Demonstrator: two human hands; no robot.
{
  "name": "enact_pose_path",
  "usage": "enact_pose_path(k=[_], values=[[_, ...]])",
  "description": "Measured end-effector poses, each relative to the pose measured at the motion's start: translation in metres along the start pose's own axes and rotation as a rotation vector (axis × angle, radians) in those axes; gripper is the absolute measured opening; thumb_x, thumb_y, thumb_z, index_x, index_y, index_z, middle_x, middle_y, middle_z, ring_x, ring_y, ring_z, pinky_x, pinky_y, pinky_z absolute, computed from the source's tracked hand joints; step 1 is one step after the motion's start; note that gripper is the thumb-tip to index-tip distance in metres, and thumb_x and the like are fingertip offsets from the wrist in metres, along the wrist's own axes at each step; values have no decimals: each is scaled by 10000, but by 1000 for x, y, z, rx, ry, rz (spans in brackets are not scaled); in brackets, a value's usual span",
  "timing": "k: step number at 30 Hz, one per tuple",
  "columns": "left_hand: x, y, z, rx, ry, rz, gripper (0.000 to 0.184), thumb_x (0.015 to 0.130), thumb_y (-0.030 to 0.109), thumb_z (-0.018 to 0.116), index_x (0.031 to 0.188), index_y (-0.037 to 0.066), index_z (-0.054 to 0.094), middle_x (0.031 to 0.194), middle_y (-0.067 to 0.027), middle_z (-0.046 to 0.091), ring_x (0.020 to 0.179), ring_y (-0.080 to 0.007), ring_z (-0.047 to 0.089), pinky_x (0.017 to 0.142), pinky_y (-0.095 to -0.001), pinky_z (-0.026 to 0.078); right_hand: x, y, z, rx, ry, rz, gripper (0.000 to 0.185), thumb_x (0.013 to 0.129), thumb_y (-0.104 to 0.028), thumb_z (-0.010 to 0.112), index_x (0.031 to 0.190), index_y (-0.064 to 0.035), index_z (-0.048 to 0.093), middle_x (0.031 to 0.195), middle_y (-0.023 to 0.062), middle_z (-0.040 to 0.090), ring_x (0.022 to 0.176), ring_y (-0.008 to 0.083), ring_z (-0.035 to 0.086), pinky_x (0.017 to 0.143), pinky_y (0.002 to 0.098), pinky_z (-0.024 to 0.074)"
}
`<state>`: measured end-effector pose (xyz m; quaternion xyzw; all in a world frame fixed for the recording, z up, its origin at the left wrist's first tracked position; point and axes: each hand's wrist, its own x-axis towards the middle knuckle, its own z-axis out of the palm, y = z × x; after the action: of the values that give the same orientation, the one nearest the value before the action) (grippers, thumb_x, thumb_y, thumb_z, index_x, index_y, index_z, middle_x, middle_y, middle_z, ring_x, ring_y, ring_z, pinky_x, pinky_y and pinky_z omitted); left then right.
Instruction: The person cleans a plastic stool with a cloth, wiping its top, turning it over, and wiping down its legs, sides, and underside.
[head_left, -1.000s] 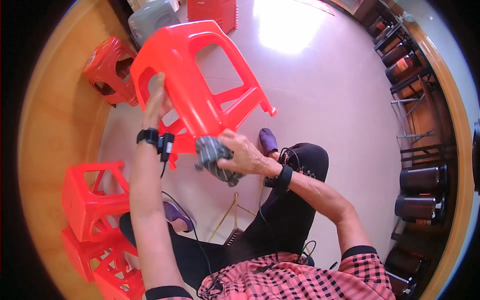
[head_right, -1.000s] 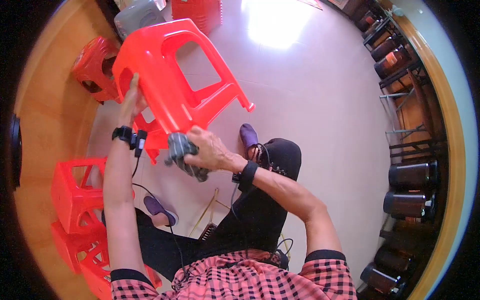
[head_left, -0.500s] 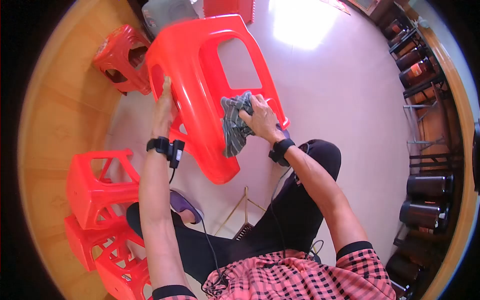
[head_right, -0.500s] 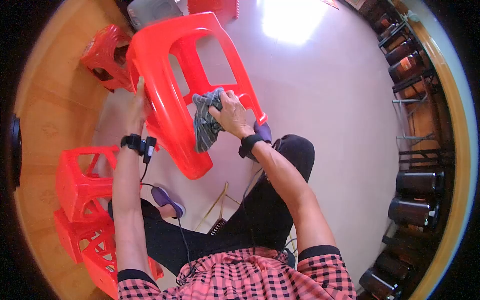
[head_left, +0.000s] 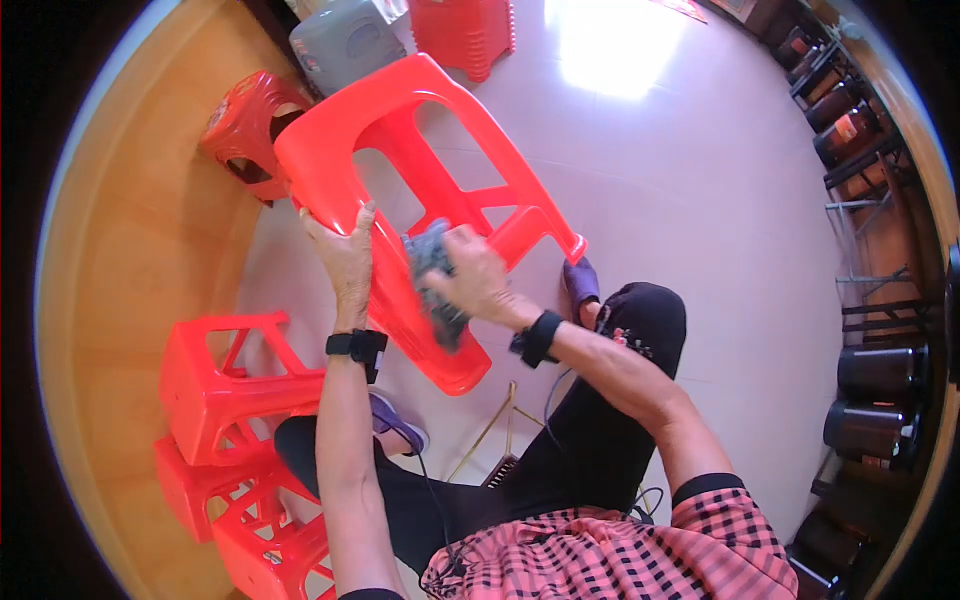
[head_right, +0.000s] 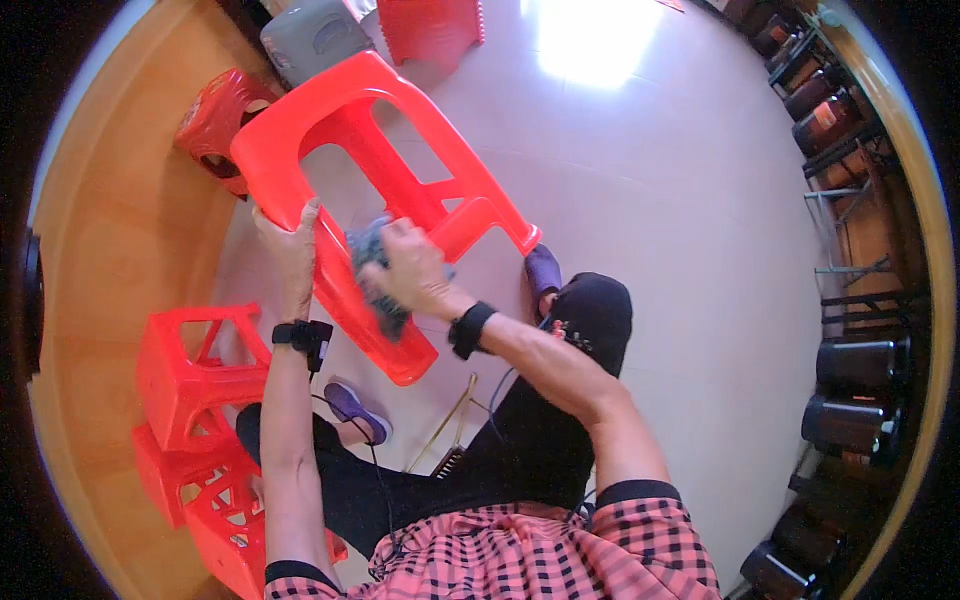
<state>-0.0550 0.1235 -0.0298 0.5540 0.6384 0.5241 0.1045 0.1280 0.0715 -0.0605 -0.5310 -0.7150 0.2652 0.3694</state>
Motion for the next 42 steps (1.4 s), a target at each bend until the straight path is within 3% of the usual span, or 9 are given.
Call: enact_pose_path(k=[2, 10, 13, 16, 20, 25, 31, 35, 42], values=[[4, -5, 5, -55, 48, 80, 744, 733, 254, 780, 1279, -45, 371, 1268, -198, 453, 1153, -280, 467, 989, -383, 362, -7, -14, 8, 13, 8, -24, 460, 691, -292, 686, 995, 8, 517, 1035, 188, 515, 996, 365, 541, 790, 464, 486], [6, 4, -2, -14, -18, 83, 740, 773, 307, 744, 1310, -33, 364, 1265, -195, 458, 1176, -285, 453, 1013, -380, 341, 7, 48, -49, -286, -29, -114, 399, 694, -237, 692, 979, -10, 532, 1022, 179, 509, 959, 369, 529, 786, 473, 488], [8, 10, -8, -103, -67, 66, 727, 778, 315, 740, 1303, -31, 375, 1264, -186, 461, 1171, -281, 456, 1010, -377, 344, 33, 113, -76, -471, 211, 10, 416, 702, -235, 691, 1011, -8, 528, 1046, 165, 525, 988, 357, 528, 807, 451, 485], [10, 1, -16, -91, -61, 59, 711, 781, 315, 736, 1294, -30, 385, 1260, -178, 465, 1161, -278, 463, 1003, -375, 351, 33, 135, -75, -345, 298, 422, 488, 748, -298, 655, 1075, 38, 521, 1049, 227, 551, 968, 389, 562, 823, 452, 484], [13, -10, -18, -112, -38, 72, 703, 782, 310, 735, 1292, -27, 388, 1262, -174, 466, 1160, -271, 466, 998, -370, 356, 23, 117, -25, -252, 464, 427, 465, 725, -295, 689, 1028, 22, 535, 1026, 220, 540, 962, 396, 574, 814, 478, 484], [-3, -8, -7, -55, -49, 37, 799, 769, 326, 745, 1333, -54, 325, 1311, -222, 417, 1217, -311, 419, 1034, -374, 320, 7, 41, -11, -298, 18, 110, 444, 712, -331, 682, 955, 15, 546, 989, 235, 547, 895, 398, 603, 729, 474, 508], [-7, 17, 3, 56, -142, 88, 912, 749, 340, 760, 1376, -83, 250, 1317, -275, 391, 1209, -366, 424, 1005, -389, 359, -11, 17, 4, 53, -260, 208, 455, 709, -330, 624, 985, 24, 544, 952, 255, 581, 906, 419, 587, 754, 495, 487], [0, 29, 15, -19, -186, 110, 861, 755, 333, 756, 1352, -84, 296, 1278, -233, 461, 1147, -298, 484, 969, -369, 392, -9, 46, -22, -219, 70, -26, 429, 669, -268, 700, 977, -13, 547, 1001, 205, 527, 935, 383, 552, 750, 487, 497], [10, 11, 6, -31, -85, 35, 949, 727, 409, 763, 1374, -83, 274, 1270, -308, 406, 1155, -366, 460, 957, -395, 391, -2, 107, -46, -337, 333, 221, 418, 713, -253, 693, 999, 5, 529, 983, 193, 530, 931, 378, 557, 765, 469, 489]])
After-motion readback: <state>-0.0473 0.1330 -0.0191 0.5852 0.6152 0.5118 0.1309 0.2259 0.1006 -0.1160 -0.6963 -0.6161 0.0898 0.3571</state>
